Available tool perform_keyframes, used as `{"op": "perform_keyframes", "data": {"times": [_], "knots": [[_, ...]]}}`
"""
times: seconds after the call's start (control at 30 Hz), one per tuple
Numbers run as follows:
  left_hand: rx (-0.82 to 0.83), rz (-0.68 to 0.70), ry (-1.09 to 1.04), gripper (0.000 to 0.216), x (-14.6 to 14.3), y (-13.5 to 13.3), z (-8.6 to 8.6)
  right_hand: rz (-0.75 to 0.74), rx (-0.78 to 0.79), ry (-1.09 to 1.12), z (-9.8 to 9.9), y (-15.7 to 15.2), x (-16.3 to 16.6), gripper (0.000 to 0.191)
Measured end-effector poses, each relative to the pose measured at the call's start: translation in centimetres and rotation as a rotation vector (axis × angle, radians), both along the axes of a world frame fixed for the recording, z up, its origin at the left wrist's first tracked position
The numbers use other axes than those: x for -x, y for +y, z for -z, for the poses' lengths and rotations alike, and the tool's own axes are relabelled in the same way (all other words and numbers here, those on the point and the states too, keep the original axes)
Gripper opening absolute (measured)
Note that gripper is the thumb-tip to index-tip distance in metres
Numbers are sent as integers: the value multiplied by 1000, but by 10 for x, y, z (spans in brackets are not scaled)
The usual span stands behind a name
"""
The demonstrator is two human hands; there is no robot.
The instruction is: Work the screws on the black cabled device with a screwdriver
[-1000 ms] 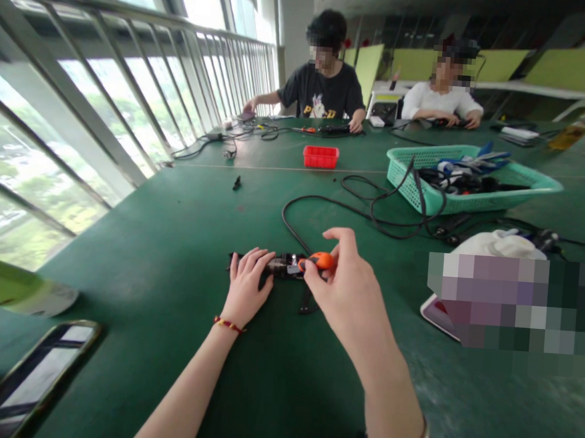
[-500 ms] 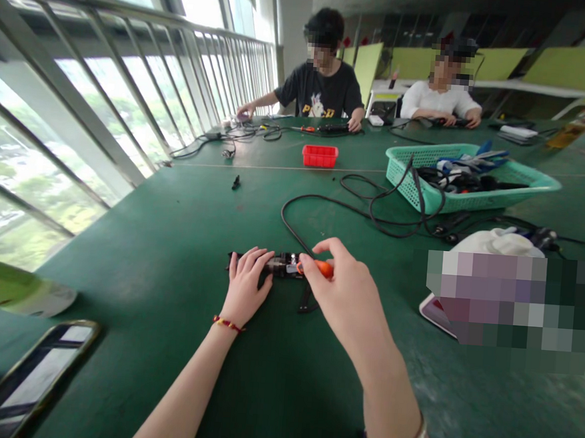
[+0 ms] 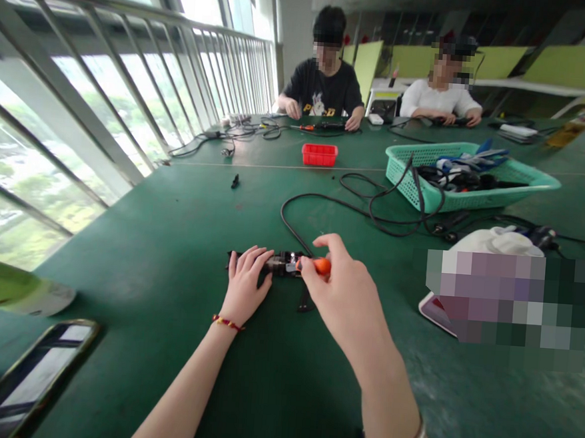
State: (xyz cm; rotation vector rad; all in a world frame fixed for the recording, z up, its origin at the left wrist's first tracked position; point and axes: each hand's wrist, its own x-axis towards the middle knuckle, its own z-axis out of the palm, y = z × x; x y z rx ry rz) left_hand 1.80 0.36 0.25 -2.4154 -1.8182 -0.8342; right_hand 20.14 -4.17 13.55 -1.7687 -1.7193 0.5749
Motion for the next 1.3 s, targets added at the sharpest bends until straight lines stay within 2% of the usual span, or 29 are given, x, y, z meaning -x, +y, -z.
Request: {"op": "perform_keyframes", "data": {"times": [0.13, 0.27, 0.33, 0.47, 0.6, 0.7, 0.8, 1.0, 1.3], "knots": [[4, 3, -1, 43, 0, 0, 0, 31, -90, 23, 1, 1, -1, 44], [8, -2, 1, 43, 0, 0, -1, -9, 44, -27, 0, 1, -1, 25], [9, -3, 2, 43, 0, 0, -1, -28, 99, -52, 0, 0, -1, 26], [5, -1, 3, 43, 0, 0, -1, -31, 48, -87, -1, -1, -2, 20], [0, 3, 9, 43, 0, 0, -1, -114, -44, -95, -1, -1, -2, 24], [0, 3, 11, 42, 0, 0, 0, -107, 41, -91, -2, -1, -1, 19], [0, 0, 13, 42, 0, 0, 0, -85, 119, -95, -4, -1, -1, 26], [-3, -1, 18, 41, 0, -1, 0, -121, 99, -142, -3, 0, -4, 23], [-2, 1, 10, 41, 0, 0, 0, -26, 174, -145, -8, 0, -14, 23]]}}
